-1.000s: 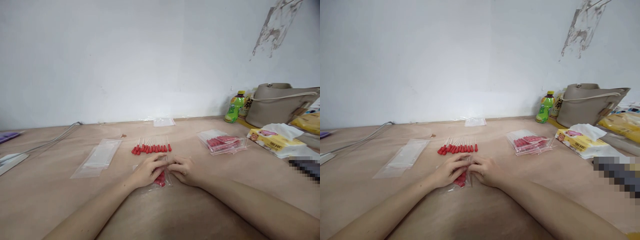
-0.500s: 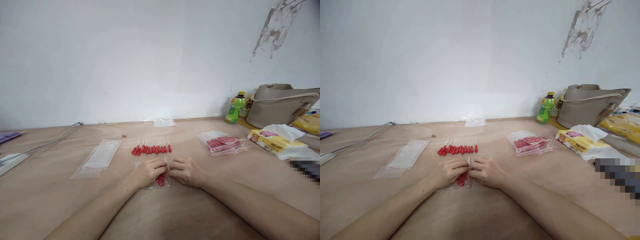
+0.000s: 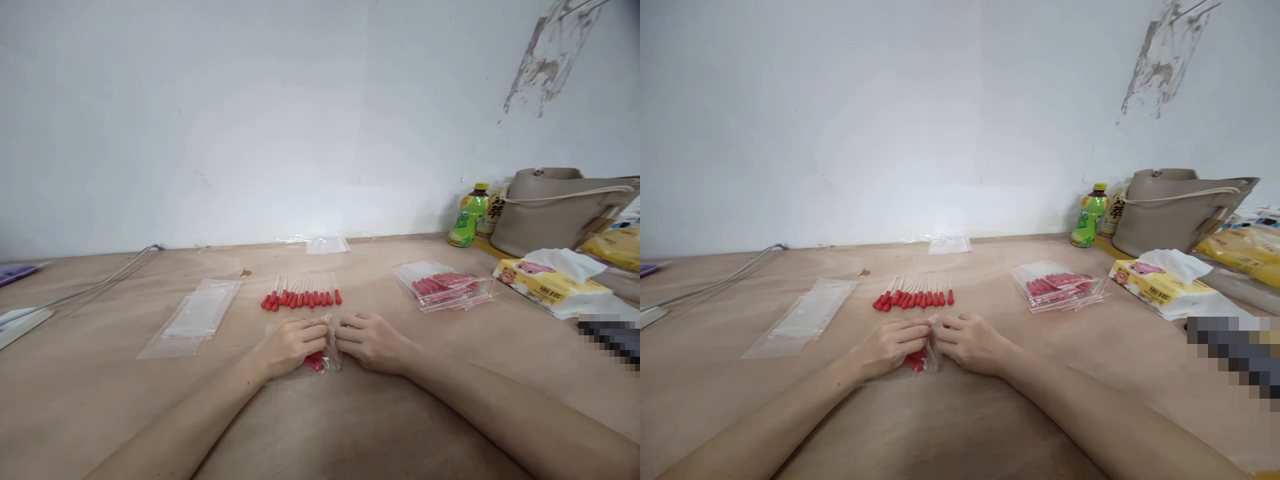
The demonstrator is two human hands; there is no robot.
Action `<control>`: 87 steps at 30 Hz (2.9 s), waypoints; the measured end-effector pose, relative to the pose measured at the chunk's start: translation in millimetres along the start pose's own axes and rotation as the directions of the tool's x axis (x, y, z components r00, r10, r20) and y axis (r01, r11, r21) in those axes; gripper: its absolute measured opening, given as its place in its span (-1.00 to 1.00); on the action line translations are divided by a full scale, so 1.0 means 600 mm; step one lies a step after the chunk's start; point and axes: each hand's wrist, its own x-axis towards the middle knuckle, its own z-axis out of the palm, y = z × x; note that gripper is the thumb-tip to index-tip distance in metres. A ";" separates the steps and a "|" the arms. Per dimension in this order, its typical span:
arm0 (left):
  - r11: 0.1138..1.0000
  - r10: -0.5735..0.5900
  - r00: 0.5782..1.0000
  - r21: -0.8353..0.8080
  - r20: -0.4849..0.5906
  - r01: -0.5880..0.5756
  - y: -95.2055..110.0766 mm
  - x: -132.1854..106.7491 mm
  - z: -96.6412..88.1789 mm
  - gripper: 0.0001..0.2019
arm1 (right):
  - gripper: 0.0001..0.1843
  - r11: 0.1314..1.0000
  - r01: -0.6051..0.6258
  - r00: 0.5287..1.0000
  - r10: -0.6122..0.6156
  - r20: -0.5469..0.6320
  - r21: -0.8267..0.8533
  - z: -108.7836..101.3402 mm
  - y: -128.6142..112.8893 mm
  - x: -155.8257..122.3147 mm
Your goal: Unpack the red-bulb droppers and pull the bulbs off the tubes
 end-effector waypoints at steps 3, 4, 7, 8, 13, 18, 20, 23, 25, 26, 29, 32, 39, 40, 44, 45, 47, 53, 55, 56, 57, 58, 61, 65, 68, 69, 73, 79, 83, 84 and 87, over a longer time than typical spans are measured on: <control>0.998 -0.059 0.998 -0.003 -0.029 0.059 -0.012 -0.010 -0.010 -0.78 | -0.80 0.995 -0.030 0.999 0.026 0.039 0.098 -0.012 0.009 -0.003; 0.996 -0.085 0.996 -0.002 -0.022 0.085 -0.017 -0.014 -0.014 -0.77 | -0.82 0.989 -0.056 0.997 0.048 0.062 0.140 -0.017 0.010 -0.003; 0.987 -0.162 0.987 0.007 0.002 0.162 -0.029 -0.024 -0.022 -0.74 | -0.88 0.936 -0.195 0.977 0.158 0.145 0.291 -0.029 0.009 -0.002; 0.983 -0.182 0.983 0.004 0.005 0.182 -0.030 -0.026 -0.023 -0.74 | -0.88 0.901 -0.263 0.961 0.214 0.174 0.345 -0.030 0.006 -0.001; 0.960 -0.242 0.964 -0.114 0.105 0.254 -0.022 -0.020 -0.017 -0.74 | -0.78 0.684 -0.484 0.862 0.480 0.162 0.546 -0.014 -0.014 0.013; 0.844 -0.402 0.898 -0.308 0.178 0.439 0.003 -0.020 -0.033 -0.70 | -0.79 0.639 -0.578 0.794 0.585 0.167 0.508 0.008 -0.025 0.021; 0.808 -0.423 0.877 -0.344 0.227 0.479 0.013 -0.032 -0.042 -0.52 | -0.83 0.637 -0.615 0.774 0.599 0.202 0.465 0.010 -0.026 0.023; 0.771 -0.462 0.840 -0.338 0.285 0.539 0.023 -0.055 -0.048 -0.39 | -0.85 0.621 -0.645 0.755 0.607 0.247 0.445 0.011 -0.027 0.028; 0.743 -0.501 0.812 -0.332 0.299 0.581 0.025 -0.064 -0.045 -0.39 | -0.83 0.595 -0.657 0.742 0.619 0.257 0.463 0.013 -0.027 0.031; 0.732 -0.515 0.804 -0.336 0.296 0.593 0.025 -0.066 -0.042 -0.39 | -0.83 0.577 -0.660 0.735 0.629 0.254 0.480 0.014 -0.028 0.032; 0.711 -0.537 0.794 -0.355 0.284 0.608 0.024 -0.064 -0.036 -0.38 | -0.85 0.506 -0.665 0.707 0.664 0.244 0.549 0.015 -0.029 0.033; 0.701 -0.546 0.794 -0.372 0.268 0.608 0.023 -0.057 -0.033 -0.39 | -0.82 0.443 -0.656 0.690 0.680 0.248 0.611 0.016 -0.032 0.034; 0.697 -0.522 0.818 -0.431 0.243 0.573 0.025 -0.046 -0.034 -0.43 | -0.81 0.217 -0.541 0.682 0.679 0.272 0.813 0.043 -0.039 0.046; 0.698 -0.522 0.817 -0.429 0.244 0.574 0.025 -0.046 -0.033 -0.43 | -0.81 0.179 -0.538 0.663 0.693 0.283 0.824 0.046 -0.038 0.047; 0.698 -0.539 0.800 -0.391 0.264 0.600 0.025 -0.051 -0.033 -0.39 | -0.80 0.067 -0.488 0.617 0.731 0.290 0.870 0.044 -0.028 0.039; 0.698 -0.542 0.795 -0.380 0.274 0.607 0.025 -0.052 -0.033 -0.38 | -0.79 0.044 -0.474 0.615 0.731 0.295 0.879 0.039 -0.023 0.034; 0.699 -0.541 0.789 -0.367 0.290 0.614 0.024 -0.054 -0.033 -0.38 | -0.74 -0.015 -0.465 0.608 0.721 0.332 0.885 0.029 -0.009 0.021; 0.711 -0.533 0.797 -0.361 0.283 0.604 0.027 -0.056 -0.037 -0.41 | -0.61 -0.177 -0.527 0.532 0.695 0.484 0.832 -0.013 0.057 -0.016; 0.698 -0.556 0.790 -0.371 0.259 0.613 0.027 -0.055 -0.039 -0.48 | -0.62 -0.160 -0.532 0.531 0.702 0.474 0.832 -0.037 0.083 -0.023; 0.680 -0.589 0.776 -0.381 0.226 0.627 0.025 -0.056 -0.039 -0.54 | -0.63 -0.148 -0.529 0.531 0.711 0.462 0.836 -0.051 0.096 -0.026; 0.653 -0.639 0.749 -0.392 0.174 0.648 0.022 -0.056 -0.039 -0.61 | -0.63 -0.128 -0.524 0.538 0.717 0.444 0.842 -0.065 0.108 -0.028; 0.619 -0.699 0.706 -0.401 0.111 0.675 0.017 -0.057 -0.039 -0.67 | -0.65 -0.105 -0.510 0.528 0.746 0.407 0.854 -0.077 0.119 -0.028; 0.516 -0.846 0.527 -0.371 -0.080 0.772 -0.007 -0.061 -0.034 -0.74 | -0.69 -0.015 -0.450 0.496 0.827 0.264 0.893 -0.095 0.137 -0.017; 0.501 -0.864 0.482 -0.160 -0.145 0.850 -0.046 -0.065 -0.022 -0.68 | -0.73 0.187 -0.443 0.505 0.860 0.072 0.877 -0.062 0.126 0.031; 0.551 -0.833 0.543 -0.069 -0.106 0.832 -0.066 -0.068 -0.008 -0.62 | -0.86 0.551 -0.448 0.649 0.742 -0.169 0.704 -0.014 0.106 0.076; 0.567 -0.823 0.561 -0.066 -0.093 0.821 -0.071 -0.070 -0.002 -0.63 | -0.87 0.663 -0.437 0.703 0.673 -0.229 0.608 0.002 0.100 0.090; 0.581 -0.814 0.579 -0.110 -0.053 0.807 -0.080 -0.080 0.013 -0.72 | -0.79 0.863 -0.389 0.874 0.456 -0.166 0.322 0.056 0.090 0.127; 0.522 -0.853 0.510 -0.148 -0.112 0.840 -0.081 -0.082 0.010 -0.75 | -0.80 0.909 -0.333 0.933 0.357 -0.055 0.249 0.100 0.085 0.148; 0.496 -0.868 0.484 -0.164 -0.110 0.853 -0.075 -0.077 0.005 -0.77 | -0.83 0.917 -0.317 0.945 0.327 -0.002 0.244 0.107 0.073 0.158; 0.501 -0.866 0.487 -0.180 -0.114 0.847 -0.074 -0.077 0.005 -0.76 | -0.83 0.915 -0.317 0.946 0.325 0.010 0.249 0.106 0.070 0.159; 0.523 -0.852 0.510 -0.231 -0.118 0.820 -0.073 -0.079 0.010 -0.69 | -0.82 0.897 -0.342 0.936 0.350 0.022 0.278 0.097 0.067 0.159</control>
